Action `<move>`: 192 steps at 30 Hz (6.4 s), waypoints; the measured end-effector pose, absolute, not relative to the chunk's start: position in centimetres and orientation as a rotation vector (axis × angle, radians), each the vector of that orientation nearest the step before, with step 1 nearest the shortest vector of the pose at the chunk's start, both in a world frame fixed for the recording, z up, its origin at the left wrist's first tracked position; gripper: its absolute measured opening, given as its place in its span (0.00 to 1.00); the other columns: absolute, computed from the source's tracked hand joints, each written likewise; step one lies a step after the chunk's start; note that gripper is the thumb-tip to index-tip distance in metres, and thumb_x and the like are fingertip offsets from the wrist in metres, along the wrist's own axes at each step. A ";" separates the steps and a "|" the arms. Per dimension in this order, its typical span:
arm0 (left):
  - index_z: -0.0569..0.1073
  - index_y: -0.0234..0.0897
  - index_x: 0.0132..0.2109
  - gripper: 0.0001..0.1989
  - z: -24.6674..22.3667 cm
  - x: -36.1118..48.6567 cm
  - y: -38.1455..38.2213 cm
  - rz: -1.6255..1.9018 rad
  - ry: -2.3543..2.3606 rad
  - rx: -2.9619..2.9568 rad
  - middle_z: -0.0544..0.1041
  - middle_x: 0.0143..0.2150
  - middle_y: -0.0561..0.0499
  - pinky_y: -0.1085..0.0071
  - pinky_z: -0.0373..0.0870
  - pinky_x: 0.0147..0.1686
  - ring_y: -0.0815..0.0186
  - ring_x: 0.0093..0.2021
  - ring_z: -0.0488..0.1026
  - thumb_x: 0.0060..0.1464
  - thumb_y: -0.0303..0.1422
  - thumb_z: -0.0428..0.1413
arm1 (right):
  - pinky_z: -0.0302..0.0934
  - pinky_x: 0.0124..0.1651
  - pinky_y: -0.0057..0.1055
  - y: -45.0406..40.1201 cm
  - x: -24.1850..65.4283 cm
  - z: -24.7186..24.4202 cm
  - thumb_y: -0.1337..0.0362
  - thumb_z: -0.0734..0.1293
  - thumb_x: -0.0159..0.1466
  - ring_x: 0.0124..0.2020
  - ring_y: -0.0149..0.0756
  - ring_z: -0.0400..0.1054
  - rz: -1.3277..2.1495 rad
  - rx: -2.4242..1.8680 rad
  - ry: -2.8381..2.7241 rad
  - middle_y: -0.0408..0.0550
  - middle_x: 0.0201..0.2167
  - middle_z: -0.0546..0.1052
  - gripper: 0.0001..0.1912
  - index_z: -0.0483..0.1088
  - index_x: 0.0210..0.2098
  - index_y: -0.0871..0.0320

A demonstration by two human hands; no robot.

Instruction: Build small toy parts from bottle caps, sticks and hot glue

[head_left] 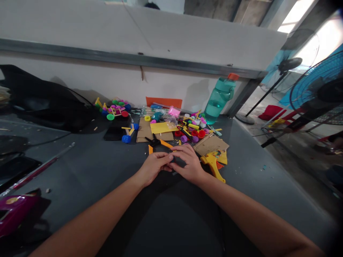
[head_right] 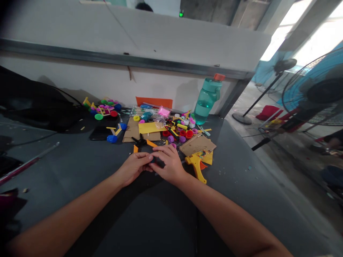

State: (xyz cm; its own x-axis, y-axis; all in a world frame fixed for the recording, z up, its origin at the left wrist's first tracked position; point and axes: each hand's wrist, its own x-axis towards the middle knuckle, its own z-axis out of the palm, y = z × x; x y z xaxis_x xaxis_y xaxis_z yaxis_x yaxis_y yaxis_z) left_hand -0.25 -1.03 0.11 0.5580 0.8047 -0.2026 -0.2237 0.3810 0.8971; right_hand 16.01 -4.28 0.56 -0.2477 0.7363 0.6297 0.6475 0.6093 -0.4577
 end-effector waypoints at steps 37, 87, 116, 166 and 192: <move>0.74 0.30 0.28 0.09 0.2 -0.3 -0.9 0.680 0.704 0.990 0.73 0.23 0.52 0.75 0.68 0.28 0.72 0.24 0.71 0.45 0.34 0.61 | 0.57 0.51 0.42 -4.3 16.0 0.5 0.64 0.65 0.57 0.45 0.37 0.67 0.070 -1.046 -1.992 0.48 0.44 0.74 0.09 0.70 0.38 0.54; 0.73 0.30 0.29 0.12 0.5 0.1 -1.4 0.871 0.709 0.851 0.71 0.25 0.52 0.74 0.69 0.28 0.72 0.26 0.68 0.45 0.38 0.61 | 0.57 0.52 0.45 -4.3 15.9 0.8 0.61 0.66 0.58 0.49 0.41 0.63 0.144 -1.110 -1.838 0.47 0.44 0.74 0.11 0.70 0.42 0.51; 0.73 0.31 0.27 0.15 -0.2 0.0 -1.4 0.819 0.664 0.969 0.71 0.21 0.52 0.72 0.67 0.27 0.71 0.22 0.68 0.51 0.41 0.56 | 0.56 0.52 0.46 -4.5 15.9 1.1 0.62 0.66 0.57 0.47 0.41 0.65 0.252 -1.042 -1.874 0.48 0.42 0.74 0.09 0.70 0.39 0.52; 0.75 0.31 0.29 0.11 0.2 0.2 -1.8 0.864 0.909 1.140 0.73 0.21 0.51 0.76 0.65 0.25 0.72 0.22 0.69 0.46 0.37 0.59 | 0.58 0.50 0.42 -4.0 16.3 0.3 0.64 0.67 0.56 0.44 0.39 0.65 0.030 -1.117 -1.891 0.46 0.38 0.75 0.09 0.71 0.38 0.53; 0.75 0.30 0.32 0.12 -0.1 0.1 -1.7 0.947 0.826 0.933 0.75 0.28 0.48 0.75 0.70 0.26 0.71 0.26 0.69 0.45 0.37 0.61 | 0.61 0.47 0.41 -3.9 16.4 0.5 0.64 0.67 0.57 0.42 0.39 0.66 0.063 -1.162 -1.776 0.46 0.36 0.76 0.06 0.72 0.35 0.52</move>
State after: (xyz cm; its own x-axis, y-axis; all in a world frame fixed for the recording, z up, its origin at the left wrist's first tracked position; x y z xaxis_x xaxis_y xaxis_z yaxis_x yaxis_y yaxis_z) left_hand 0.15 -1.68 -0.10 0.3588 0.9180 -0.1688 -0.2921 0.2822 0.9138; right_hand 16.41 -3.92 0.48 -0.0681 0.7233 0.6872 0.6724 0.5421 -0.5040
